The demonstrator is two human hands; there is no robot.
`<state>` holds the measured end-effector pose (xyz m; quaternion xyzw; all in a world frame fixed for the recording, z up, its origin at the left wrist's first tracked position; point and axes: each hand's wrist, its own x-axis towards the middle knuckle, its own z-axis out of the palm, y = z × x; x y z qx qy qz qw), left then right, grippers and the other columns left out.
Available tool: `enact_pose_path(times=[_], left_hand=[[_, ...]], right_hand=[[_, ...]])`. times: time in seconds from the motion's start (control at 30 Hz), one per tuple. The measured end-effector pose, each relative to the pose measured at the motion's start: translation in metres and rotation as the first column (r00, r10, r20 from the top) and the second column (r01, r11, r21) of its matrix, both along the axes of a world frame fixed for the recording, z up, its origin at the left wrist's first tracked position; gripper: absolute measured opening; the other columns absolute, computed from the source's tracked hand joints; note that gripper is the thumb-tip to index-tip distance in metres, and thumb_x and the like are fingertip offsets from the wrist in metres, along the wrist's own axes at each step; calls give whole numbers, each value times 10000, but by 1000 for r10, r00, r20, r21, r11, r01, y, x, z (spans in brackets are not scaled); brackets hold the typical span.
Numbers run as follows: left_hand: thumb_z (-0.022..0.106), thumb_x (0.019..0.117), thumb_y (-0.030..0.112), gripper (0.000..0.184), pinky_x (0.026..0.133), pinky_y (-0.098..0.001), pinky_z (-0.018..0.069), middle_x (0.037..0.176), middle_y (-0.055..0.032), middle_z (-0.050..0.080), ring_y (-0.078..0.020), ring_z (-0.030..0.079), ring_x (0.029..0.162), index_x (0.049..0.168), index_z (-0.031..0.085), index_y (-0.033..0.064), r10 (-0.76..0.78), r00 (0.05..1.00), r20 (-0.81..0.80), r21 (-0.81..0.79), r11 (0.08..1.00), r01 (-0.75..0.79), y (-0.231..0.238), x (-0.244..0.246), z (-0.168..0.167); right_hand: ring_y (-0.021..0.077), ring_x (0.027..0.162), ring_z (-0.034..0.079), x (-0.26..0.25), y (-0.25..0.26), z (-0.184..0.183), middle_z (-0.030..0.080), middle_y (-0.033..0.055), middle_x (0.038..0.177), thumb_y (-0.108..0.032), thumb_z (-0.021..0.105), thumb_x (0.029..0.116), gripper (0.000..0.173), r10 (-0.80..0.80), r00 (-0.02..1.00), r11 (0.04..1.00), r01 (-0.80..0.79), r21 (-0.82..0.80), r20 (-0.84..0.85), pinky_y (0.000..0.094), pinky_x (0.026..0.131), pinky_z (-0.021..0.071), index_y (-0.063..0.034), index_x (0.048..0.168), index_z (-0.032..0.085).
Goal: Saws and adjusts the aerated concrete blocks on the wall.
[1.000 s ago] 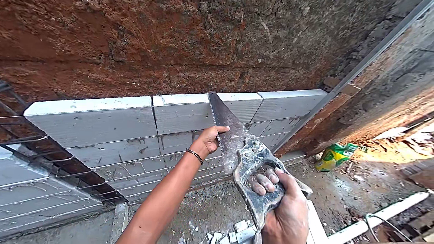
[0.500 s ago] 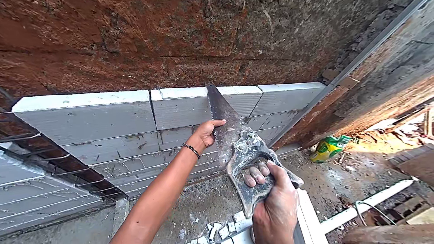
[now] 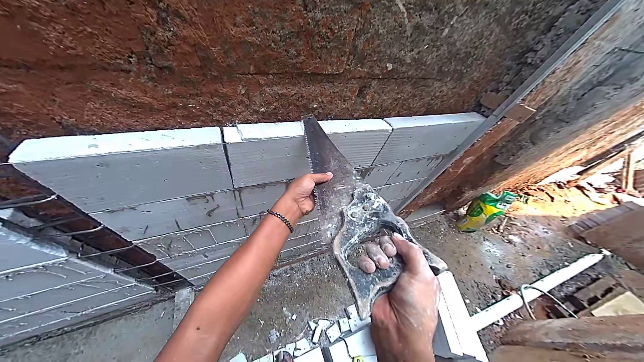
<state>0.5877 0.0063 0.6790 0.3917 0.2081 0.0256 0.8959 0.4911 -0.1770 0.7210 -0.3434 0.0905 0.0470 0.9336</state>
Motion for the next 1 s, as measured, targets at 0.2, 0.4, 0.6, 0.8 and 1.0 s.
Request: enact_pose_path(times=[0.2,0.4,0.6,0.8,1.0], left_hand=[[657,952,120,185,636,-322,589,931,-119,704,-179,696,755,1113,634,32,5,1000,-9,37,999,-4,2,1,2],[710,918,112,235,633,-330,584,945,-125,710,-190,699,765,1126,642,28,21,999,-28,74,997,-18,3,-3,-1],[713,915,107,262,659,-346,592,976,-132,709,-200,704,793,1153,634,29,21,999,-40,77,997,-18,0,-5,0],[687,932,164,243,623,-314,579,952,-97,708,-165,696,759,1147,632,66,-11,998,-60,125,992,18,4,-10,-1],[699,925,139,228,608,-306,577,938,-101,711,-167,699,748,1126,643,49,9,997,-74,133,991,1,13,-16,-7]], right_hand=[[81,380,502,1,1,1,484,-9,535,-91,388,1042,279,-7,1000,1000,7,30,-19,231,364,486,-82,787,502],[77,382,508,-3,-2,-7,501,-9,540,-116,378,1048,307,-4,999,998,7,69,-46,224,364,482,-89,776,516],[75,386,511,-3,-13,-12,506,-9,548,-115,379,1048,300,11,998,996,-5,90,-66,222,367,486,-88,781,515],[89,385,507,-2,-7,-13,497,1,550,-113,395,1048,279,15,995,994,-5,105,-97,239,368,491,-83,794,505],[83,380,503,-11,3,-19,492,-12,541,-106,383,1060,298,-2,996,998,7,63,-84,233,363,485,-84,791,507]])
